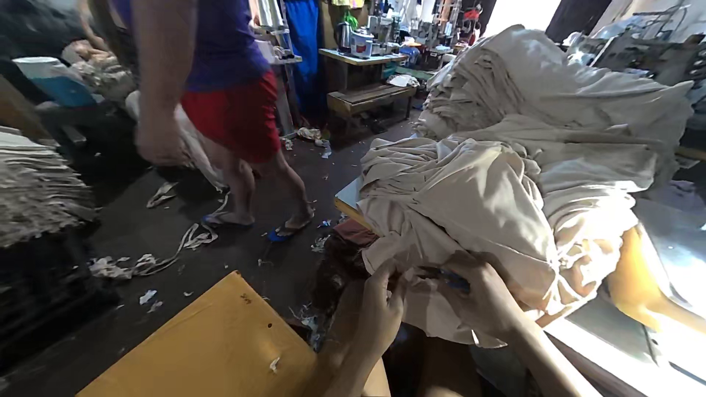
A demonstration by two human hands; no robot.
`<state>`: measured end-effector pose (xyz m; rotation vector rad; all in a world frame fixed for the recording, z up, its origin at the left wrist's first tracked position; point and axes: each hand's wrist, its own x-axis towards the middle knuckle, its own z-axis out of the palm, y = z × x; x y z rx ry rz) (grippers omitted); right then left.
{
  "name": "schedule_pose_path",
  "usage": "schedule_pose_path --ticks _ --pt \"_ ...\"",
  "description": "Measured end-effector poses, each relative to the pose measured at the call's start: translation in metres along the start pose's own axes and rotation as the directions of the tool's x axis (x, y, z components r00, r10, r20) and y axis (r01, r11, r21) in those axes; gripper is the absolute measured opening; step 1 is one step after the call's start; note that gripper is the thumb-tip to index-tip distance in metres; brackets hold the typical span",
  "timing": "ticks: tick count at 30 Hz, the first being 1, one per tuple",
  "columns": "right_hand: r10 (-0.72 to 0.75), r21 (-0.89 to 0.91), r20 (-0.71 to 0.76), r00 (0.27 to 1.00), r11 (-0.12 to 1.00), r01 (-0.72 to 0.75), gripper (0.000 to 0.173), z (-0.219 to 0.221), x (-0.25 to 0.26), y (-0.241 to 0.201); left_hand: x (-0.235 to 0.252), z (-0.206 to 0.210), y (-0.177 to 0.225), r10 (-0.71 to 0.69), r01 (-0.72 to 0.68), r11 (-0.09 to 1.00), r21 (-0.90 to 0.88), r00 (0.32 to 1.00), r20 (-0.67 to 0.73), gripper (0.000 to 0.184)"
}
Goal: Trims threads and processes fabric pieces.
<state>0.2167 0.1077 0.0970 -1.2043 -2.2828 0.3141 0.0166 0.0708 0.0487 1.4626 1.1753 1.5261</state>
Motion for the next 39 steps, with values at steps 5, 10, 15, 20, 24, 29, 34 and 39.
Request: schedule_pose_path --ticks 5,10,15,20,24,29,34,39 --pt "-0.081 -0.132 -0.094 0.992 0.989 0.068 0.026 0.012 0.001 0.001 0.006 -0.006 -0.004 0.024 -0.02 0.997 0.072 0.998 -0.054 0.015" --pt "0.068 0.325 -0.055 0.996 0.944 -0.046 0.02 -0.003 0.007 0.009 0.018 -0.003 -0.005 -0.087 0.06 0.976 0.211 0.989 0.122 0.029" --pt "0.107 0.271 0.009 0.994 0.957 -0.105 0.024 -0.006 0.007 0.008 0.02 -0.004 -0.012 -0.095 0.081 0.99 0.111 0.988 0.126 0.024" --pt "0.114 -0.009 0.08 0.99 0.993 -0.114 0.029 -0.002 0.012 -0.012 0.018 -0.019 -0.007 -0.169 0.171 0.985 0.004 0.973 0.156 0.023" --pt "0.036 -0.09 0.036 0.999 0.995 -0.033 0.028 0.008 0.016 -0.018 0.017 -0.019 -0.006 -0.143 0.137 0.989 0.05 0.982 0.127 0.02" --pt "-0.055 -0.069 -0.045 0.997 0.996 0.052 0.025 0.018 0.015 -0.004 0.022 -0.025 -0.008 -0.148 0.145 0.985 0.088 0.989 0.025 0.017" --pt "0.1 -0.04 0.228 0.968 0.995 -0.093 0.033 -0.004 0.025 -0.02 0.023 -0.032 -0.003 -0.156 0.156 0.988 0.013 0.988 -0.001 0.013" --pt "0.029 -0.169 0.163 0.986 0.986 -0.001 0.033 0.01 0.029 -0.033 0.022 -0.028 -0.001 -0.139 0.139 0.99 -0.032 0.99 -0.001 0.011"
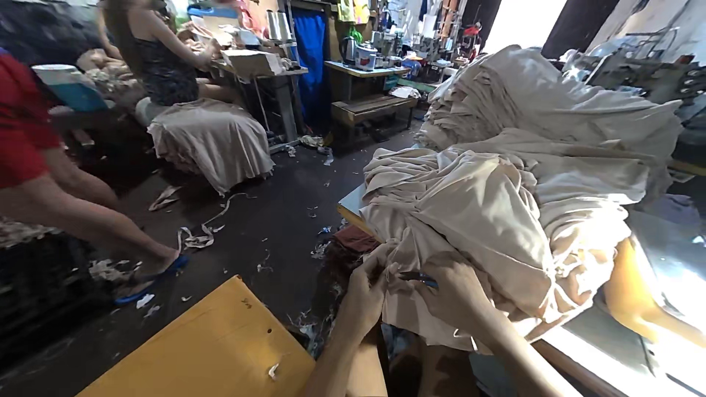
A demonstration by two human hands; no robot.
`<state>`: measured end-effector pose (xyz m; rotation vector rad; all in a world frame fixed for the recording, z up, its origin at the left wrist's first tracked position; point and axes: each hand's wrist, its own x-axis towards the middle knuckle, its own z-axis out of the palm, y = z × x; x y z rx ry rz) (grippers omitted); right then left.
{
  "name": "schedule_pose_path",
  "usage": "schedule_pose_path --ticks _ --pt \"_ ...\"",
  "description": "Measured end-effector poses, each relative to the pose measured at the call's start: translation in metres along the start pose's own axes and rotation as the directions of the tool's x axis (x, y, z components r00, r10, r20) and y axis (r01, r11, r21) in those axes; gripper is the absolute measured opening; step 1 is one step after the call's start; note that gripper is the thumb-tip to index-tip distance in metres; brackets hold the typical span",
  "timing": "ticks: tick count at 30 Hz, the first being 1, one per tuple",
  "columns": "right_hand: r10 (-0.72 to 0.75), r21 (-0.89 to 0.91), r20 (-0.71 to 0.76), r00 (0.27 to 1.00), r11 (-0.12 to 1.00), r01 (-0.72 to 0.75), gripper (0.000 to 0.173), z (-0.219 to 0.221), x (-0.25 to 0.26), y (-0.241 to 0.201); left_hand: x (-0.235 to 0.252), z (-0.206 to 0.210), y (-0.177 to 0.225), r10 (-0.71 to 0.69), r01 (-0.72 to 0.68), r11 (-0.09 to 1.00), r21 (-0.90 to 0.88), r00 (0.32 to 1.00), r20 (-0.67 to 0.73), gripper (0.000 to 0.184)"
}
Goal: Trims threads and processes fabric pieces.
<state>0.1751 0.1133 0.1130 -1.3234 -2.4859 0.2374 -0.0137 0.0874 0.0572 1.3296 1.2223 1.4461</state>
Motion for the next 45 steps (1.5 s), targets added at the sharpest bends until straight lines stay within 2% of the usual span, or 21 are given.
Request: schedule_pose_path --ticks 2,8,12,15,18,21,23,26,29,31,32,33,34,35,36,37,38,42,44,45 --pt "-0.023 -0.037 -0.045 0.999 0.999 0.022 0.031 0.007 0.001 0.001 -0.002 -0.003 -0.003 -0.002 0.002 1.0 -0.004 1.0 -0.015 0.011" --pt "-0.095 0.095 -0.2 0.975 0.989 0.115 0.027 0.017 -0.004 0.015 -0.017 -0.038 -0.004 -0.004 0.005 0.999 0.041 1.0 -0.026 0.013" --pt "-0.129 0.012 -0.179 0.975 0.991 0.133 0.029 0.019 -0.003 0.005 -0.024 -0.043 0.0 -0.007 0.007 1.0 -0.006 1.0 0.002 0.012" --pt "-0.159 -0.029 -0.241 0.957 0.987 0.157 0.029 0.026 -0.002 0.009 -0.027 -0.044 0.003 0.019 -0.019 1.0 -0.006 1.0 0.004 0.013" --pt "-0.089 0.118 -0.247 0.965 0.986 0.121 0.025 0.019 -0.004 0.015 -0.034 -0.066 0.0 0.034 -0.033 0.998 0.05 0.999 -0.012 0.014" --pt "0.006 0.323 -0.227 0.974 0.944 0.069 0.02 0.001 -0.007 0.027 -0.046 -0.121 -0.025 0.008 0.007 0.982 0.191 0.997 -0.08 0.019" --pt "0.022 0.408 -0.228 0.973 0.91 0.075 0.02 -0.006 -0.011 0.036 -0.059 -0.177 -0.051 -0.058 0.113 0.921 0.374 0.986 -0.155 0.027" --pt "-0.008 0.385 -0.253 0.967 0.916 0.109 0.025 -0.01 -0.021 0.043 -0.092 -0.267 -0.077 -0.079 0.226 0.724 0.652 0.966 -0.248 0.035" --pt "-0.007 0.288 -0.27 0.963 0.954 0.087 0.029 -0.007 -0.031 0.044 -0.133 -0.334 -0.081 -0.204 0.435 0.526 0.731 0.899 -0.388 0.034" --pt "0.007 0.2 -0.252 0.968 0.979 0.045 0.033 -0.007 -0.035 0.042 -0.149 -0.353 -0.089 -0.168 0.461 0.43 0.776 0.885 -0.433 0.039" --pt "-0.003 0.145 -0.247 0.969 0.989 0.039 0.035 -0.007 -0.036 0.04 -0.149 -0.349 -0.091 -0.111 0.432 0.427 0.794 0.897 -0.428 0.048" --pt "-0.026 0.083 -0.244 0.97 0.995 0.048 0.034 -0.006 -0.036 0.039 -0.136 -0.324 -0.073 -0.206 0.532 0.402 0.745 0.846 -0.492 0.058" --pt "-0.058 0.025 -0.245 0.968 0.998 0.066 0.032 -0.004 -0.036 0.039 -0.118 -0.294 -0.056 -0.266 0.598 0.401 0.694 0.801 -0.536 0.062" --pt "-0.083 -0.017 -0.25 0.965 0.997 0.081 0.031 -0.003 -0.035 0.039 -0.099 -0.264 -0.045 -0.231 0.594 0.457 0.662 0.798 -0.557 0.057" --pt "-0.103 -0.042 -0.258 0.961 0.995 0.095 0.03 -0.001 -0.034 0.04 -0.085 -0.234 -0.042 -0.106 0.492 0.559 0.668 0.841 -0.531 0.048" --pt "-0.109 -0.045 -0.262 0.959 0.994 0.101 0.031 0.0 -0.033 0.04 -0.073 -0.209 -0.049 0.06 0.32 0.637 0.701 0.886 -0.459 0.04" --pt "-0.111 -0.043 -0.255 0.961 0.994 0.104 0.032 0.0 -0.032 0.039 -0.062 -0.18 -0.049 0.166 0.165 0.676 0.718 0.916 -0.366 0.036" --pt "-0.148 -0.077 -0.136 0.98 0.987 0.138 0.037 -0.006 -0.031 0.036 -0.035 -0.042 -0.028 0.318 -0.225 0.807 0.546 0.945 -0.079 0.042" --pt "-0.165 -0.094 -0.122 0.979 0.984 0.154 0.037 -0.008 -0.033 0.038 -0.028 -0.003 -0.034 0.361 -0.325 0.799 0.506 0.932 0.028 0.045" --pt "-0.163 -0.075 -0.148 0.975 0.985 0.153 0.032 -0.008 -0.035 0.041 -0.023 0.008 -0.039 0.385 -0.349 0.788 0.507 0.922 0.036 0.045"
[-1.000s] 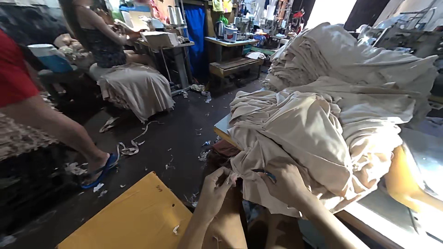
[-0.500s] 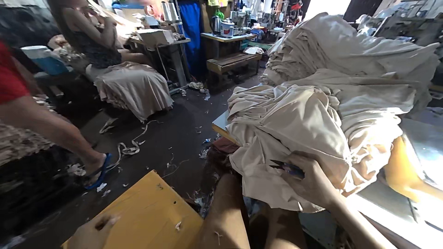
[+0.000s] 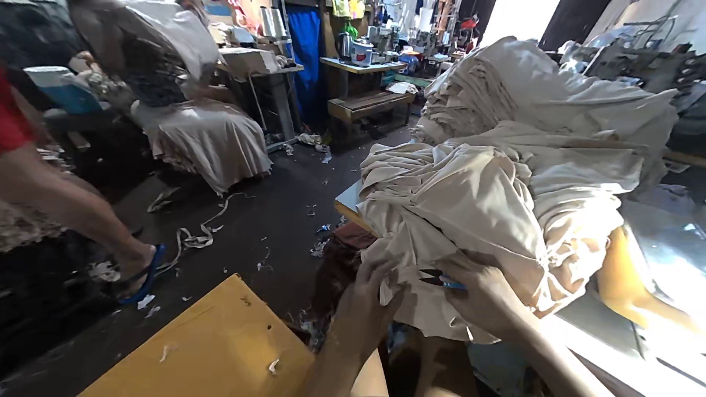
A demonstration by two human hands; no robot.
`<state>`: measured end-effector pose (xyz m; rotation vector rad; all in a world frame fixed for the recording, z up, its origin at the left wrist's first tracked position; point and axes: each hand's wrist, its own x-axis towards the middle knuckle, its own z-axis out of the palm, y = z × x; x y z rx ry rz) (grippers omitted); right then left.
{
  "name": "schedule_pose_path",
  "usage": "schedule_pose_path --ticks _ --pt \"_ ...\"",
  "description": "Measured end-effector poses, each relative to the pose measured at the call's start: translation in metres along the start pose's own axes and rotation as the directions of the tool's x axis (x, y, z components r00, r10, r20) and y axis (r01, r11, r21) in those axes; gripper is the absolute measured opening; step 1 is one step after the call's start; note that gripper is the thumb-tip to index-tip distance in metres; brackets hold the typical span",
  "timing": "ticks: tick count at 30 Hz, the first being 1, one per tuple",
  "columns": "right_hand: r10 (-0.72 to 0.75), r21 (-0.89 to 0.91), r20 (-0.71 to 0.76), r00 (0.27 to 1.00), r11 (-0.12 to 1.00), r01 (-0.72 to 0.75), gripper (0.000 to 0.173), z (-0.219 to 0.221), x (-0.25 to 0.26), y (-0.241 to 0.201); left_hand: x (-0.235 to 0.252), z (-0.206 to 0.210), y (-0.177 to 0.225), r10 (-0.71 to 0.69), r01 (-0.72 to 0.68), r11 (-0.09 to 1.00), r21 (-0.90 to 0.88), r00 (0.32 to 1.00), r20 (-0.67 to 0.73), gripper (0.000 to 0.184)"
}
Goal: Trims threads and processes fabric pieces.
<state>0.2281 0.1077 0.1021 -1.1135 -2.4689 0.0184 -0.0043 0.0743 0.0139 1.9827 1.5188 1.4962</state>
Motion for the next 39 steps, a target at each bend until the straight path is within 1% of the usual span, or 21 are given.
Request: schedule_pose_path --ticks 2,4,5,6,8,10,11,13,15,16,19,21,22,24,25,26,27,31,34,36,39 --pt "0.028 0.085 -0.046 0.999 0.996 -0.024 0.023 -0.002 -0.002 0.007 0.006 0.014 0.001 0.032 -0.034 0.997 -0.063 0.999 -0.037 0.043" --pt "0.099 0.198 -0.009 0.995 0.975 -0.095 0.019 -0.01 0.002 0.009 0.01 0.017 -0.001 0.052 -0.057 0.991 -0.122 0.998 -0.045 0.041" --pt "0.146 0.229 0.017 0.989 0.962 -0.146 0.017 -0.015 0.005 0.007 0.011 0.014 -0.003 0.049 -0.051 0.986 -0.159 0.999 -0.016 0.039" --pt "0.196 0.223 0.037 0.98 0.954 -0.199 0.014 -0.021 0.01 0.004 0.013 0.009 -0.006 0.029 -0.022 0.98 -0.2 0.999 0.028 0.035" --pt "0.301 0.164 0.012 0.954 0.94 -0.299 0.007 -0.029 0.02 -0.006 0.018 0.001 -0.011 -0.071 0.104 0.941 -0.321 0.991 0.112 0.03" --pt "0.386 0.055 -0.044 0.922 0.922 -0.383 0.007 -0.028 0.031 -0.018 0.028 -0.002 -0.013 -0.141 0.182 0.902 -0.392 0.981 0.132 0.035" --pt "0.421 0.003 -0.052 0.905 0.907 -0.422 0.006 -0.025 0.036 -0.022 0.032 0.0 -0.015 -0.154 0.183 0.909 -0.374 0.982 0.106 0.035" --pt "0.485 -0.063 -0.021 0.874 0.872 -0.486 0.004 -0.021 0.043 -0.028 0.038 0.003 -0.011 -0.169 0.166 0.957 -0.237 0.986 0.007 0.032" --pt "0.5 -0.072 -0.017 0.866 0.863 -0.5 0.004 -0.02 0.045 -0.028 0.042 0.002 0.0 -0.131 0.124 0.987 -0.106 0.989 -0.062 0.03" --pt "0.5 -0.052 -0.02 0.866 0.864 -0.5 0.006 -0.021 0.045 -0.027 0.043 0.0 0.007 -0.098 0.093 0.991 -0.092 0.994 -0.055 0.028" --pt "0.449 0.122 -0.053 0.892 0.889 -0.441 0.014 -0.027 0.039 -0.021 0.045 -0.002 0.017 0.015 0.002 0.966 -0.257 0.998 0.063 0.024" --pt "0.382 0.28 -0.112 0.917 0.898 -0.34 0.02 -0.029 0.034 -0.019 0.049 0.001 0.017 0.03 0.011 0.945 -0.327 0.992 0.119 0.02" --pt "0.373 0.384 -0.121 0.92 0.872 -0.303 0.024 -0.029 0.034 -0.022 0.05 0.005 0.018 0.015 0.027 0.943 -0.331 0.992 0.124 0.017" --pt "0.355 0.635 -0.057 0.933 0.734 -0.241 0.023 -0.03 0.034 -0.033 0.053 0.013 0.018 -0.006 0.034 0.95 -0.312 0.996 0.091 0.01" --pt "0.339 0.721 -0.018 0.941 0.656 -0.223 0.022 -0.026 0.034 -0.036 0.054 0.016 0.018 -0.012 0.032 0.953 -0.301 0.998 0.068 0.007" --pt "0.323 0.768 0.012 0.946 0.603 -0.216 0.023 -0.018 0.034 -0.036 0.055 0.019 0.017 -0.018 0.033 0.951 -0.306 0.999 0.051 0.006" --pt "0.323 0.784 0.022 0.946 0.581 -0.217 0.024 -0.009 0.034 -0.032 0.057 0.02 0.016 -0.03 0.041 0.948 -0.316 0.999 0.04 0.005" --pt "0.377 0.689 -0.066 0.924 0.687 -0.231 0.027 0.012 0.031 -0.009 0.063 0.015 0.009 -0.151 0.159 0.858 -0.488 0.987 0.056 0.007" --pt "0.36 0.51 -0.048 0.932 0.811 -0.287 0.024 0.011 0.025 -0.009 0.065 -0.003 0.011 -0.288 0.323 0.772 -0.547 0.946 0.151 0.01" --pt "0.331 0.377 -0.022 0.944 0.877 -0.298 0.028 0.012 0.024 -0.014 0.065 -0.007 0.01 -0.315 0.356 0.737 -0.574 0.933 0.174 0.011" --pt "0.283 0.214 -0.065 0.957 0.941 -0.263 0.029 0.015 0.028 -0.024 0.064 -0.007 0.008 -0.33 0.366 0.7 -0.613 0.927 0.177 0.01"
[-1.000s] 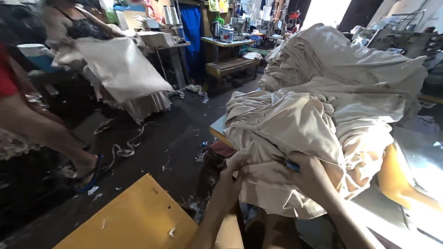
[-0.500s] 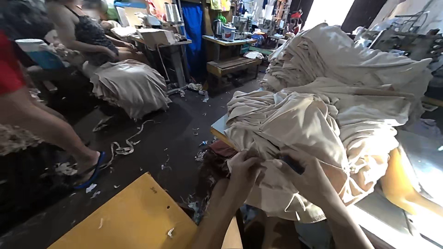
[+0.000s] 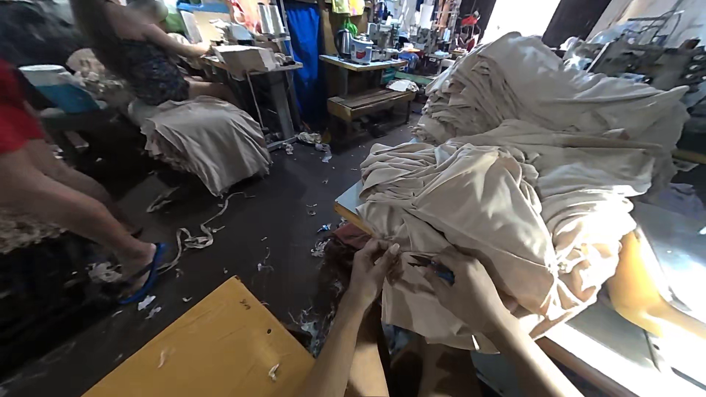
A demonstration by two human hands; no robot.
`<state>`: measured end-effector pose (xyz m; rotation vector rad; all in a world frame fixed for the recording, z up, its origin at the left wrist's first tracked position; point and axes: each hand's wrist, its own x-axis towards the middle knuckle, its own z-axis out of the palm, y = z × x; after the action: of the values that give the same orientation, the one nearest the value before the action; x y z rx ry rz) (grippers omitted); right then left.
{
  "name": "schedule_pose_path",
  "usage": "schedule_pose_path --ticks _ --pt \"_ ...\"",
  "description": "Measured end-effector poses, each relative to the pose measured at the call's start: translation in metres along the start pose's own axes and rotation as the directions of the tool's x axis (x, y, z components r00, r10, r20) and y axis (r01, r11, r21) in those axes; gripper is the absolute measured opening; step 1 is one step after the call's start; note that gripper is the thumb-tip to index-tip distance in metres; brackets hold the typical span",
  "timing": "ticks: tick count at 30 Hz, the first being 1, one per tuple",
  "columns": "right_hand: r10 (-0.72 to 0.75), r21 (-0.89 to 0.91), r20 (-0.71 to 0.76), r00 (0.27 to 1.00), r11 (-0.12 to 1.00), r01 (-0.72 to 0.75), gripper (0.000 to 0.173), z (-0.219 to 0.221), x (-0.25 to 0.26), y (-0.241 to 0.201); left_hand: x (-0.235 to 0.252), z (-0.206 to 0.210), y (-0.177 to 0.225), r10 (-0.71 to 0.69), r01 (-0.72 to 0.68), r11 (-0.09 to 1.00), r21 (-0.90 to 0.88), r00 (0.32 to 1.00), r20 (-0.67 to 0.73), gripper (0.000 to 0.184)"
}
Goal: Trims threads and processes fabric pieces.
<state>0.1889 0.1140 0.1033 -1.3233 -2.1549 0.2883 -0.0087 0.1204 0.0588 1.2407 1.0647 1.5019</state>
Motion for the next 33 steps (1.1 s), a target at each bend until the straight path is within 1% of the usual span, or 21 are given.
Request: schedule_pose_path --ticks 3,7,10,14,15,18,21,22,23,25,26,27,28,29,30,31,32,33 --pt "-0.036 -0.089 -0.031 0.999 0.995 0.033 0.028 0.006 0.001 -0.009 0.0 0.001 -0.002 -0.018 0.018 1.0 -0.014 1.0 -0.014 0.009" --pt "-0.107 -0.18 -0.084 0.991 0.98 0.09 0.026 0.018 0.006 -0.01 0.0 -0.001 -0.001 -0.003 0.003 1.0 -0.003 1.0 -0.005 0.01" --pt "-0.093 -0.132 -0.063 0.994 0.988 0.085 0.023 0.016 0.009 -0.009 0.0 -0.005 -0.002 -0.037 0.036 0.999 -0.011 0.999 -0.018 0.011" --pt "0.014 -0.041 0.051 0.999 0.999 -0.012 0.026 0.003 0.01 -0.015 0.001 -0.015 0.0 -0.074 0.073 0.993 -0.09 0.997 -0.009 0.012" --pt "0.005 -0.052 0.052 0.999 0.999 -0.002 0.027 0.004 0.01 -0.017 0.001 -0.015 0.0 -0.081 0.08 0.991 -0.103 0.997 -0.008 0.012" --pt "-0.099 -0.132 -0.027 0.995 0.987 0.095 0.026 0.018 0.01 -0.017 0.001 -0.014 0.0 -0.092 0.09 0.99 -0.106 0.996 -0.014 0.012" --pt "-0.159 -0.194 -0.09 0.983 0.971 0.14 0.027 0.031 0.015 -0.013 0.001 -0.013 -0.001 -0.102 0.097 0.987 -0.124 0.994 -0.038 0.012" --pt "-0.153 -0.183 -0.09 0.984 0.974 0.135 0.027 0.031 0.016 -0.013 0.001 -0.015 -0.001 -0.121 0.114 0.983 -0.143 0.992 -0.043 0.012" --pt "-0.117 -0.14 -0.063 0.991 0.984 0.107 0.025 0.028 0.018 -0.014 0.001 -0.018 0.002 -0.144 0.134 0.975 -0.177 0.989 -0.041 0.013" --pt "-0.033 -0.003 0.031 0.999 0.999 0.033 0.024 0.012 0.02 -0.013 -0.001 -0.034 0.005 -0.161 0.159 0.955 -0.251 0.987 0.011 0.015" --pt "-0.032 0.03 0.063 0.998 0.999 0.03 0.026 0.005 0.019 -0.01 -0.002 -0.048 0.004 -0.148 0.156 0.952 -0.264 0.988 0.05 0.016" --pt "-0.063 0.021 0.065 0.996 0.998 0.062 0.03 0.0 0.016 -0.006 -0.005 -0.065 0.002 -0.132 0.147 0.96 -0.239 0.988 0.08 0.017" --pt "-0.114 -0.018 0.052 0.992 0.993 0.115 0.034 -0.003 0.01 -0.003 -0.008 -0.086 -0.003 -0.121 0.133 0.979 -0.156 0.989 0.085 0.017" --pt "-0.187 -0.081 0.043 0.981 0.978 0.19 0.04 -0.004 0.001 0.0 -0.011 -0.11 -0.01 -0.117 0.117 0.993 -0.002 0.992 0.048 0.015" --pt "-0.262 -0.164 0.065 0.963 0.949 0.269 0.045 -0.004 -0.007 0.003 -0.014 -0.133 -0.019 -0.122 0.124 0.968 0.22 0.992 -0.023 0.014" --pt "-0.335 -0.251 0.107 0.936 0.902 0.351 0.046 -0.001 -0.015 0.005 -0.016 -0.154 -0.029 -0.136 0.16 0.86 0.485 0.987 -0.085 0.018" --pt "-0.398 -0.308 0.148 0.905 0.851 0.425 0.04 0.004 -0.021 0.008 -0.019 -0.167 -0.036 -0.203 0.233 0.707 0.668 0.971 -0.124 0.032" --pt "-0.448 -0.316 0.169 0.878 0.819 0.479 0.027 0.005 -0.024 0.009 -0.023 -0.171 -0.042 -0.281 0.304 0.596 0.744 0.946 -0.161 0.049"
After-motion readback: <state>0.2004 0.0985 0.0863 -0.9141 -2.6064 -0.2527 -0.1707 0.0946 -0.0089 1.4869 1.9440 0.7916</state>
